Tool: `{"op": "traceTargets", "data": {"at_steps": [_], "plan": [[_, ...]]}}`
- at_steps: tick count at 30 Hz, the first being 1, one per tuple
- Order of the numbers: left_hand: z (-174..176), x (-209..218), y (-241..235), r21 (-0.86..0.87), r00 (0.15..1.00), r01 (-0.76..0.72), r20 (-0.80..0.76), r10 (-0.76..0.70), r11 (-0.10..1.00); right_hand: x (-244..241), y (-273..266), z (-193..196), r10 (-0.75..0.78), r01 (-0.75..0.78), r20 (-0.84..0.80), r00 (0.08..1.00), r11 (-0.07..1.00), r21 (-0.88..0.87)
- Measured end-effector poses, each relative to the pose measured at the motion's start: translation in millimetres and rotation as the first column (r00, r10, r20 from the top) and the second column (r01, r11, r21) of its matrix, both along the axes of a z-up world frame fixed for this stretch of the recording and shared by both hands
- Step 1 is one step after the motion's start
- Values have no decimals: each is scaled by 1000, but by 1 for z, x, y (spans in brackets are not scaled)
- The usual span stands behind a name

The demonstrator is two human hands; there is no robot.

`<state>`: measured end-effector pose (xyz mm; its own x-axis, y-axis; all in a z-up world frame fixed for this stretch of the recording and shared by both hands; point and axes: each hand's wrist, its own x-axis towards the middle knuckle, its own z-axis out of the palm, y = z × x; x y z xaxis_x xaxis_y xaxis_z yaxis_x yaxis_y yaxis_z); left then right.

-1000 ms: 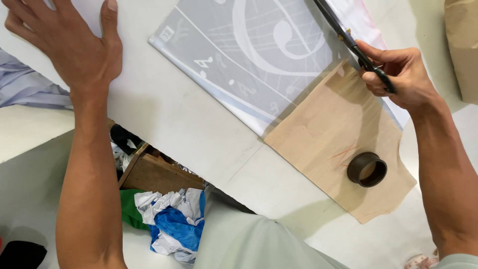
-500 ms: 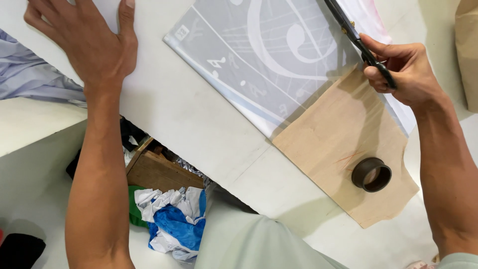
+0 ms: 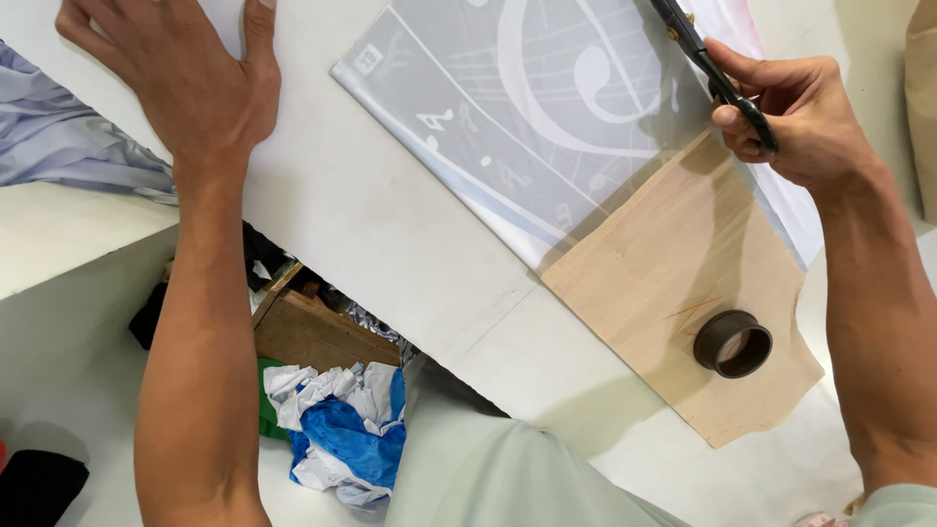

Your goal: The person is preparing fabric for a garment by placing a paper pattern on it, using a tape roll as a weight, marking the outline with a tool, and cutting the fabric with scissors.

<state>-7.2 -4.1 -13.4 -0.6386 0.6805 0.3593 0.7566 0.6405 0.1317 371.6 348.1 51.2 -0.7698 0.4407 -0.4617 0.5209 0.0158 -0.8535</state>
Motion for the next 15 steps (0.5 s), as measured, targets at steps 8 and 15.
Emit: {"op": "traceTargets", "data": {"at_steps": [8,15], "plan": [[6,3,2,13,996,47,-80,-46,999,-17,7,-4,-38,34,-45,998,996,-79],[1,1,1,-21,999,-19,27,19,1000,-22,6,-2,32,-33,-26,999,999,-42]]}}
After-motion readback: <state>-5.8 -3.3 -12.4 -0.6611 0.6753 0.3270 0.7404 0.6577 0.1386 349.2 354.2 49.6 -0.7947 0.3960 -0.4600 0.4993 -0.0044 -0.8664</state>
